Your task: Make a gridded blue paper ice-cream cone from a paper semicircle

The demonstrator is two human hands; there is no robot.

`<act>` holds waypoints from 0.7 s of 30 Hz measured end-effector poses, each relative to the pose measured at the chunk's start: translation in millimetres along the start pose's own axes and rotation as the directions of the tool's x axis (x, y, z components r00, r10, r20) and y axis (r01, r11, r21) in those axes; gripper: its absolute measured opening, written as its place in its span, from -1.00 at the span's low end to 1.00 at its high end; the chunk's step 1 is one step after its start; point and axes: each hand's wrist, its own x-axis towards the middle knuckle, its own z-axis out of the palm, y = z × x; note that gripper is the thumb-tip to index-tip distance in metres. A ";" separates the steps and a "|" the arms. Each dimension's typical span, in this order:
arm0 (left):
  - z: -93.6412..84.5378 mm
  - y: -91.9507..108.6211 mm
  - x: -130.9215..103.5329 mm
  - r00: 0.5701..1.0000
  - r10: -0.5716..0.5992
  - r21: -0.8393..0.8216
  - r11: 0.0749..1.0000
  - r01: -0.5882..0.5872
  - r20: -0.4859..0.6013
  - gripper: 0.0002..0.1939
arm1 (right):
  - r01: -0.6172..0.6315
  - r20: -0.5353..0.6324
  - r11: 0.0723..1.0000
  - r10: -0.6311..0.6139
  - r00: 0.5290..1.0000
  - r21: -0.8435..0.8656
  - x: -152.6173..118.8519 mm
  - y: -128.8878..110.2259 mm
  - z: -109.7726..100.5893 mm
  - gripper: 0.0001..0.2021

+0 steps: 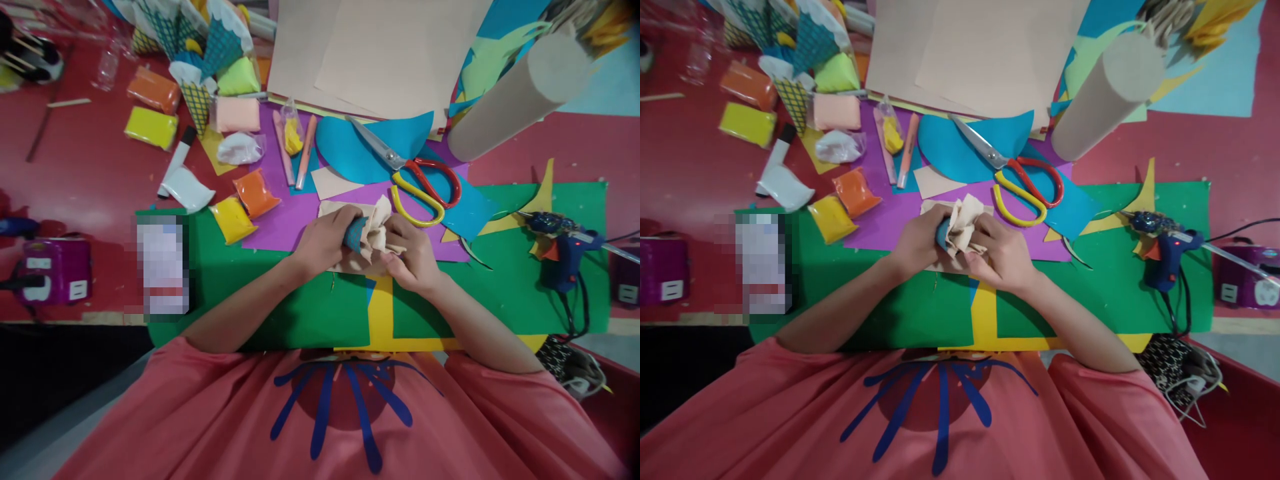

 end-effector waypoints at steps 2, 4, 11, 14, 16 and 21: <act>0.3 -2.7 0.8 0.998 -0.044 -0.021 0.999 0.043 -0.047 -0.54 | -0.026 -0.134 0.999 0.031 0.991 0.040 -0.8 0.6 -1.5 -0.84; 1.0 -5.3 1.7 0.993 -0.088 -0.038 0.996 0.086 -0.084 -0.55 | -0.019 -0.273 1.000 0.025 0.962 0.023 -1.9 1.8 -2.8 -0.84; 0.3 -7.6 0.0 0.980 -0.093 -0.128 0.989 0.071 -0.173 -0.62 | 0.254 -0.178 0.954 -0.281 0.943 -0.160 -7.4 3.2 -0.6 -0.59; 0.3 -8.2 -0.2 0.982 -0.092 -0.117 0.990 0.073 -0.167 -0.64 | 0.158 -0.058 0.971 -0.171 0.984 -0.179 -7.6 0.8 1.9 -0.61; 0.7 -7.9 0.1 0.983 -0.100 -0.099 0.991 0.086 -0.152 -0.63 | 0.101 -0.004 0.976 -0.103 0.995 -0.191 -6.4 -1.0 3.2 -0.63; 0.8 -3.4 -1.0 0.993 -0.043 -0.062 0.997 0.036 -0.112 -0.59 | 0.016 0.074 0.984 -0.003 0.997 -0.177 -3.0 -3.6 7.3 -0.67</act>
